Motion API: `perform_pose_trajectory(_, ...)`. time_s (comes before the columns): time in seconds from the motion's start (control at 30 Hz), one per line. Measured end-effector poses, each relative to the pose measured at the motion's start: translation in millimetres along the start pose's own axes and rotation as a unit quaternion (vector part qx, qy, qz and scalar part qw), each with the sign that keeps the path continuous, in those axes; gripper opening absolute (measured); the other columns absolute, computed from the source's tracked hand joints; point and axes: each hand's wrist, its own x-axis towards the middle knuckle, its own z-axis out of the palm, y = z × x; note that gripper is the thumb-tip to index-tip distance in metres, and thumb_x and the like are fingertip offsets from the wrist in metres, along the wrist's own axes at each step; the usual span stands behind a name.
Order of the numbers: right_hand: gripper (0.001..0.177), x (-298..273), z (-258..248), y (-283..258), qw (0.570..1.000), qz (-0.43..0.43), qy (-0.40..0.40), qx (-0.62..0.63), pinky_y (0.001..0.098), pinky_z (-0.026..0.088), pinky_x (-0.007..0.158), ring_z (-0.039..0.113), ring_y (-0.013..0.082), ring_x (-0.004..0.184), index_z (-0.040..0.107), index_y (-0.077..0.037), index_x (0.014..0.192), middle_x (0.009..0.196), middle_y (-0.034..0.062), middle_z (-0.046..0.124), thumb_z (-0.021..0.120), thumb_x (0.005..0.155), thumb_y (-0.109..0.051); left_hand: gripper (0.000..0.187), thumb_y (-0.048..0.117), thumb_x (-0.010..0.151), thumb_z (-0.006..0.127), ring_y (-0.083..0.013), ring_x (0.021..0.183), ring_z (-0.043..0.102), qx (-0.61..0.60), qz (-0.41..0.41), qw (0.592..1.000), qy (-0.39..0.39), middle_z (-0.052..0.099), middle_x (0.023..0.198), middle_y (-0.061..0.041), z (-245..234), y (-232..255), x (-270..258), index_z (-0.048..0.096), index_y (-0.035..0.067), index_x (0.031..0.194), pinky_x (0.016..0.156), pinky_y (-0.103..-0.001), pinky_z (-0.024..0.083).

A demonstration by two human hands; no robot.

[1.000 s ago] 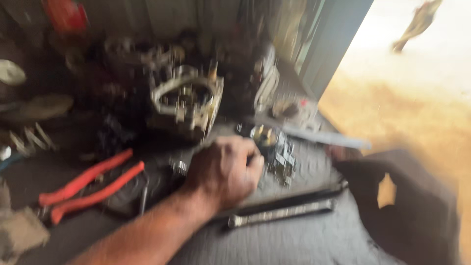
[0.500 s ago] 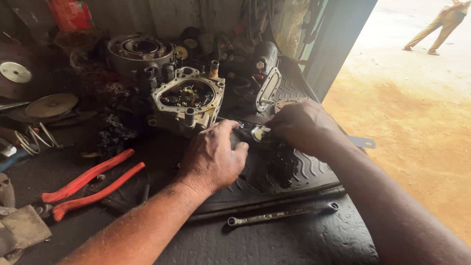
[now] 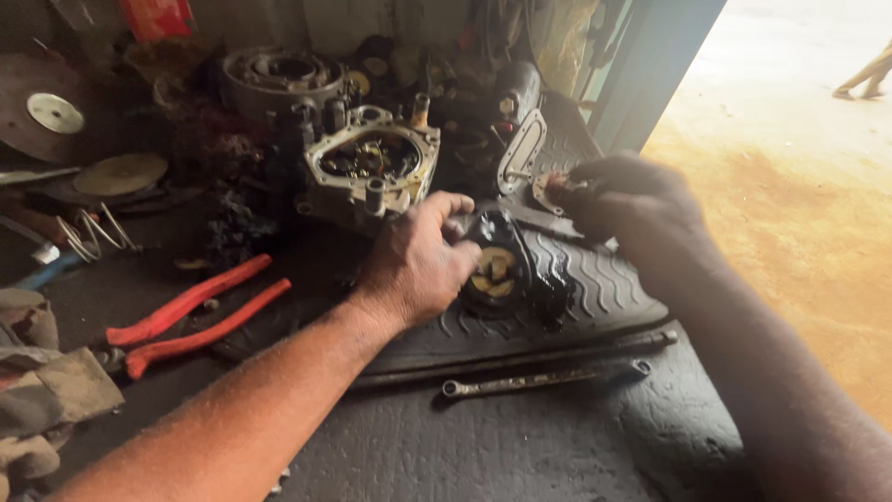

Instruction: The person cleans and assembles mechanical engine components on a workbench by hand and with a rag. The person wipes down a metal housing, handles small internal parts, and cleans oil from the surfaces.

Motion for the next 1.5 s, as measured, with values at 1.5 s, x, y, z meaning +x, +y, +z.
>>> perform_pose_trajectory(1.5, 0.015, -3, 37, -7, 0.890, -0.146, -0.095, -0.421, 0.0361, 0.057, 0.074, 0.071, 0.0177, 0.084, 0.081, -0.033, 0.103, 0.091, 0.0004, 0.073, 0.071, 0.096, -0.026, 0.021, 0.016, 0.083, 0.072, -0.0239, 0.081, 0.077, -0.026, -0.066, 0.997, 0.007, 0.078, 0.086, -0.012, 4, -9, 0, 0.074, 0.007, 0.102, 0.075, -0.036, 0.059)
